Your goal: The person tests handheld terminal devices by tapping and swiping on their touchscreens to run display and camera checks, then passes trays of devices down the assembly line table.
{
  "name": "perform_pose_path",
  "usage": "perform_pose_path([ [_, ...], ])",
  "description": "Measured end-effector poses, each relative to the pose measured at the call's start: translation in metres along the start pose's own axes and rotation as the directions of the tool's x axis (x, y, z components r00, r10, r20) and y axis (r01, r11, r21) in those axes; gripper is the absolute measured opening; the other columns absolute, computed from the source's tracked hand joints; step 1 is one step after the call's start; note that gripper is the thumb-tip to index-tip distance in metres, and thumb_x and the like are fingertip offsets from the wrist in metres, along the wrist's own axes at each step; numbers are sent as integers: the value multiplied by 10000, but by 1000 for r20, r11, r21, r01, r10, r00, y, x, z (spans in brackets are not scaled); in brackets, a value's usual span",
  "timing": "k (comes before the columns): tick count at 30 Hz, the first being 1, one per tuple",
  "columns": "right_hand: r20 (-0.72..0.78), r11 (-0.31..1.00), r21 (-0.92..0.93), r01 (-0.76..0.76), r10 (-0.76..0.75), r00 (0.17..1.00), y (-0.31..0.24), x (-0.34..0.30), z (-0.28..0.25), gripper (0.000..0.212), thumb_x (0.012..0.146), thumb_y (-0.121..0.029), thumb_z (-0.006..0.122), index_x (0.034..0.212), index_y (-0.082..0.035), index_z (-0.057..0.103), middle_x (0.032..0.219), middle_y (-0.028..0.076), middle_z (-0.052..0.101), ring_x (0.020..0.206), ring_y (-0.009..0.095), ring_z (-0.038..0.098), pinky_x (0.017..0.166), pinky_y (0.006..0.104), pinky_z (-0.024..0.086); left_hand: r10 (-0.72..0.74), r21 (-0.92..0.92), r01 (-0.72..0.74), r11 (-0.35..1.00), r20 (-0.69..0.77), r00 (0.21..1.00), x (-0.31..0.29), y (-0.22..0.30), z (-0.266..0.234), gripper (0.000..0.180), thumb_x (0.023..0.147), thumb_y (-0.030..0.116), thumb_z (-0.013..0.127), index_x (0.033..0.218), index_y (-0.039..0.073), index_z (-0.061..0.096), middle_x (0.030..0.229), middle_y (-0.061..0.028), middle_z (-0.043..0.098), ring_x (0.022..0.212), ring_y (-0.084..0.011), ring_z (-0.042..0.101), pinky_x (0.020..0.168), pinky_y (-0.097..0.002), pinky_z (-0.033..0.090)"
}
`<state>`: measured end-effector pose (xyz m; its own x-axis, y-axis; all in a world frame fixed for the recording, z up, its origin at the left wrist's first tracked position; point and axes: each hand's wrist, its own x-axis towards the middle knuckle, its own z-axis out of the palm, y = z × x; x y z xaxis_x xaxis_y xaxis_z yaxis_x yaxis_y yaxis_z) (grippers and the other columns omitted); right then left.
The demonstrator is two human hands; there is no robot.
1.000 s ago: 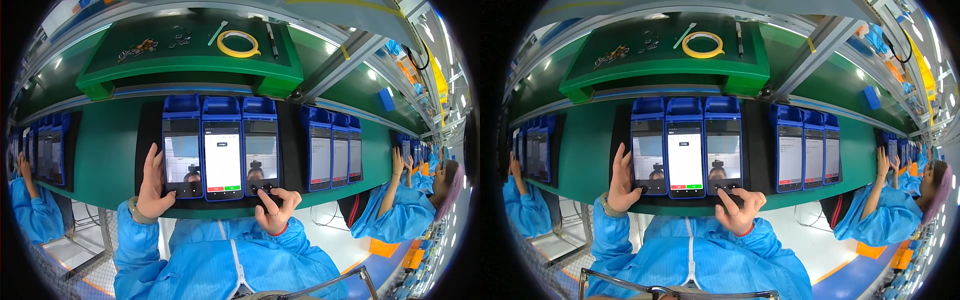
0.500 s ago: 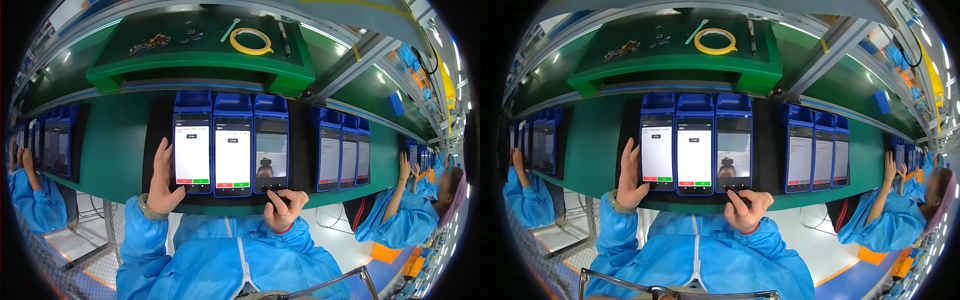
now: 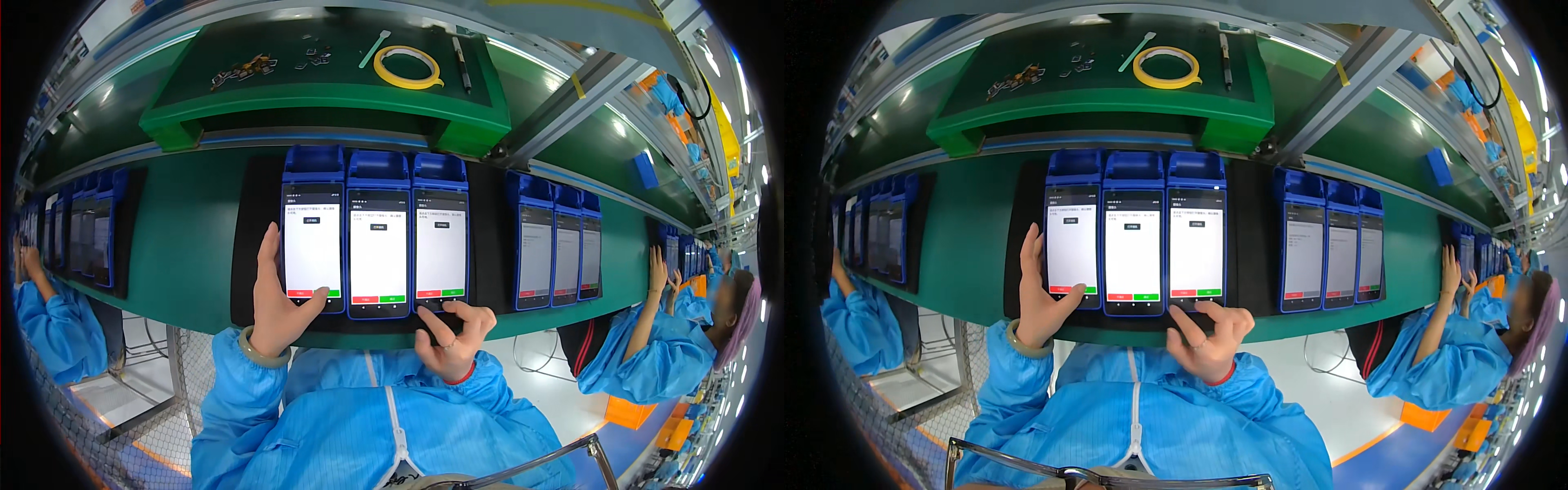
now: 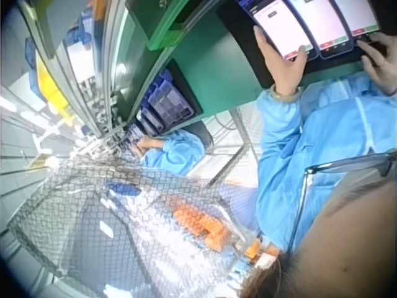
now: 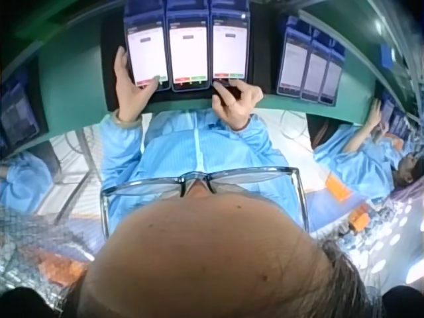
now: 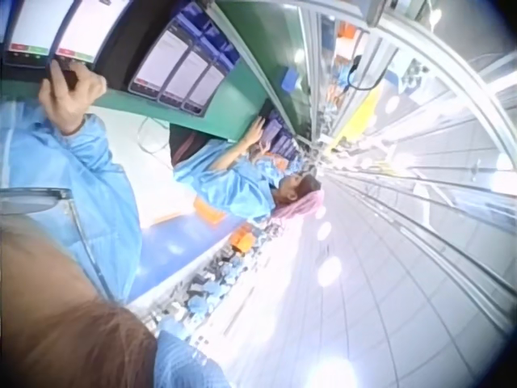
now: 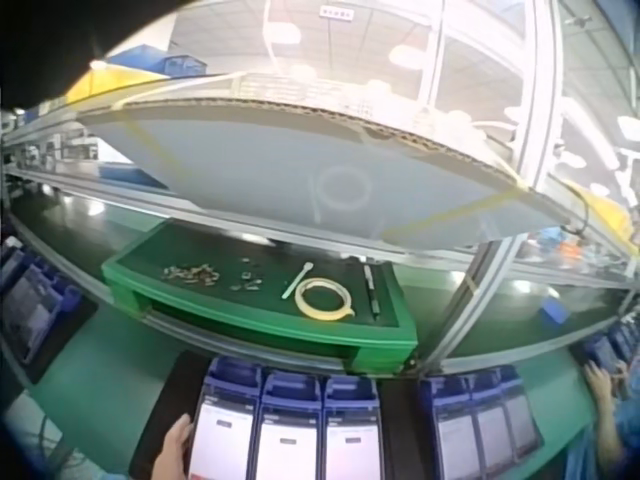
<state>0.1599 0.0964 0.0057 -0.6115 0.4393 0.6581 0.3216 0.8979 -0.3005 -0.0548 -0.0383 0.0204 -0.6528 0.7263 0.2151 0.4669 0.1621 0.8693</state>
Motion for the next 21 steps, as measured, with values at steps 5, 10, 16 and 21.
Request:
perform_pose_path([
  [5, 73, 1000, -21, 0, 1, 997, -15, 13, 5, 326, 676, -285, 716, 992, -208, 693, 994, 65, 554, 893, 207, 464, 837, 387, 309, 7, -45, -7, 999, 0, 1000, -1, -2, -2, 906, 688, 41, 645, 1423, 9, 116, 1344, -273, 336, 1238, -363, 406, 1028, -421, 351],
  [10, 98, 998, -23, -54, 56, 994, -12, 17, 0, 301, 665, -267, 718, 952, -180, 700, 1024, 54, 569, 922, 224, 471, 853, 394, 310, 23, -100, -23, 995, 0, 1000, -3, -5, -4, 856, 709, 18, 591, 1428, 30, 127, 1339, -260, 348, 1236, -342, 414, 1027, -411, 351],
  [16, -36, 971, -107, -213, 210, 977, 22, 0, -11, 262, 652, -129, 688, 914, -128, 689, 1018, 78, 559, 920, 249, 456, 803, 375, 324, 45, -153, -43, 987, 10, 999, -3, -2, -5, 841, 694, -21, 530, 1433, 25, 130, 1358, -245, 346, 1257, -320, 396, 1040, -395, 329],
  [21, -94, 984, -38, -174, 170, 981, 22, -3, -10, 281, 648, -131, 683, 928, -149, 686, 981, 59, 565, 865, 228, 470, 783, 370, 325, 7, -222, -3, 975, 15, 1000, -3, -3, -5, 835, 707, -20, 522, 1437, 32, 120, 1371, -246, 325, 1270, -308, 370, 1058, -395, 291],
])
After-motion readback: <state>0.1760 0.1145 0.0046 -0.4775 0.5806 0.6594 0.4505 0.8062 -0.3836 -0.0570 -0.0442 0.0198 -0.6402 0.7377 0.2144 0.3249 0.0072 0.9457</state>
